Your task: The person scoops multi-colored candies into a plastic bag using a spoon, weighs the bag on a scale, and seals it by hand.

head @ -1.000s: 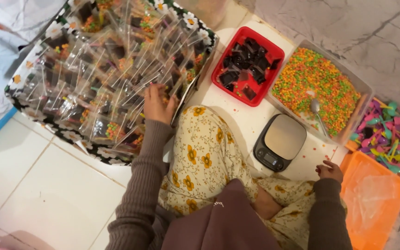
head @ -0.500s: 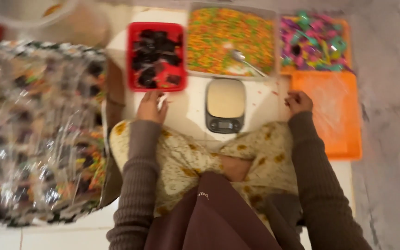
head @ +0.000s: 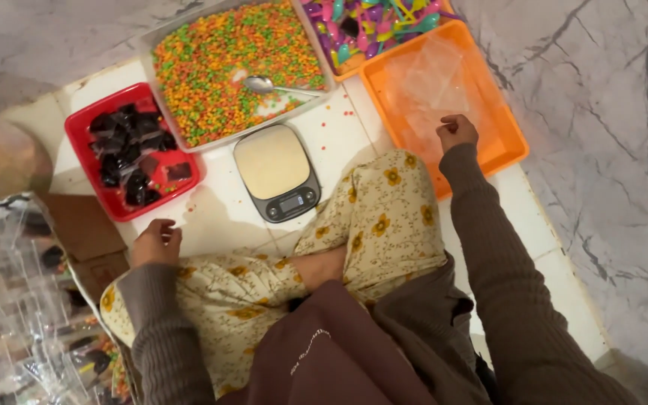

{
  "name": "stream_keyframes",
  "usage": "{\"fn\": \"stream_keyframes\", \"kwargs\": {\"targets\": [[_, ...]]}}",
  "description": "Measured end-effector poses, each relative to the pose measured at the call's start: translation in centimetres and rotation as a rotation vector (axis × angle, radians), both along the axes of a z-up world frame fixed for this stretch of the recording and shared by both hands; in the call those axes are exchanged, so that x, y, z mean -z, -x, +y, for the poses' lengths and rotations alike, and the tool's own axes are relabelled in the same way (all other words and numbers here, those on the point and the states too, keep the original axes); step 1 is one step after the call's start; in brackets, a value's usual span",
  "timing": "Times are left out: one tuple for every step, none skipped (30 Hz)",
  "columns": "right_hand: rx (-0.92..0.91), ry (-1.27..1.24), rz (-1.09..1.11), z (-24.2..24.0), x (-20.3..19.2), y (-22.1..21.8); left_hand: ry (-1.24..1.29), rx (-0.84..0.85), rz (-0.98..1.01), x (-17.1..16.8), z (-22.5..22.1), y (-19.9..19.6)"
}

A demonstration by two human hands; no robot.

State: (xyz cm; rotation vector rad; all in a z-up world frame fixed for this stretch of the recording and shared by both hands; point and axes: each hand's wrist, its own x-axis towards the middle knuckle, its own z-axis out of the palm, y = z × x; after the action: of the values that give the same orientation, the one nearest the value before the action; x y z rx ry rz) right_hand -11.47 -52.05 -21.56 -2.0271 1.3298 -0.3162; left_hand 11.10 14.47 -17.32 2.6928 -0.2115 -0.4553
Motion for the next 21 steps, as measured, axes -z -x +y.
{"fn": "stream_keyframes", "kwargs": {"targets": [[0.012,-0.005,-0.001,-0.8,1.0,0.2,-0.005,0.012,-0.001,-0.7,-0.5,0.2],[0.053,-0.046,-0.015,-1.6,2.0,0.3,-0.031,0.014,-0.003,-1.4,-0.8,0.5],[0.094,-0.087,-0.028,-2.2,3.1,0.3,-0.057,0.016,-0.005,-2.1,-1.0,0.7],[0.098,-0.094,-0.03,-1.9,2.1,-0.1,-0.063,0.02,-0.007,-2.8,-1.5,1.0],[0.138,-0.142,-0.104,-1.5,1.2,-0.5,-0.071,0.012,0.001,-3.5,-2.0,1.3],[0.176,-0.19,-0.177,-1.0,0.3,-1.1,-0.081,0.003,0.01,-4.3,-2.4,1.6],[0.179,-0.198,-0.179,-2.3,1.7,-1.7,-0.088,0.006,0.008,-4.0,-2.3,1.5],[0.181,-0.157,-0.224,-3.5,3.2,-2.5,-0.11,0.005,-0.004,-3.6,-2.2,1.5],[0.183,-0.116,-0.268,-4.6,4.7,-3.2,-0.131,0.005,-0.016,-3.3,-2.0,1.4],[0.183,-0.122,-0.271,-4.9,4.6,-4.1,-0.137,0.004,-0.019,-3.1,-2.0,1.5],[0.214,-0.136,-0.302,-5.1,4.6,-5.0,-0.164,0.004,-0.02,-3.0,-1.9,1.5],[0.246,-0.151,-0.331,-5.3,4.6,-5.7,-0.192,0.004,-0.019,-2.8,-1.8,1.5],[0.247,-0.158,-0.332,-5.2,4.4,-6.3,-0.198,0.003,-0.02,-2.9,-1.9,1.6],[0.253,-0.242,-0.282,-5.1,4.1,-7.0,-0.197,0.007,-0.011,-3.1,-2.1,1.6],[0.258,-0.326,-0.232,-5.1,3.8,-7.7,-0.197,0.01,-0.001,-3.3,-2.2,1.5],[0.258,-0.331,-0.236,-5.4,4.1,-8.1,-0.202,0.01,-0.006,-3.8,-2.6,1.7],[0.293,-0.359,-0.24,-5.7,4.4,-8.6,-0.217,0.003,0.012,-4.3,-3.1,1.8],[0.329,-0.388,-0.242,-5.9,4.7,-8.9,-0.232,-0.002,0.031,-4.8,-3.5,2.0],[0.33,-0.394,-0.244,-6.4,5.7,-9.1,-0.238,-0.002,0.028,-5.1,-3.7,2.0],[0.372,-0.379,-0.277,-6.8,6.7,-9.2,-0.236,-0.007,0.041,-5.4,-3.9,2.1],[0.413,-0.364,-0.31,-7.2,7.7,-9.4,-0.234,-0.011,0.055,-5.7,-4.1,2.2]]}}
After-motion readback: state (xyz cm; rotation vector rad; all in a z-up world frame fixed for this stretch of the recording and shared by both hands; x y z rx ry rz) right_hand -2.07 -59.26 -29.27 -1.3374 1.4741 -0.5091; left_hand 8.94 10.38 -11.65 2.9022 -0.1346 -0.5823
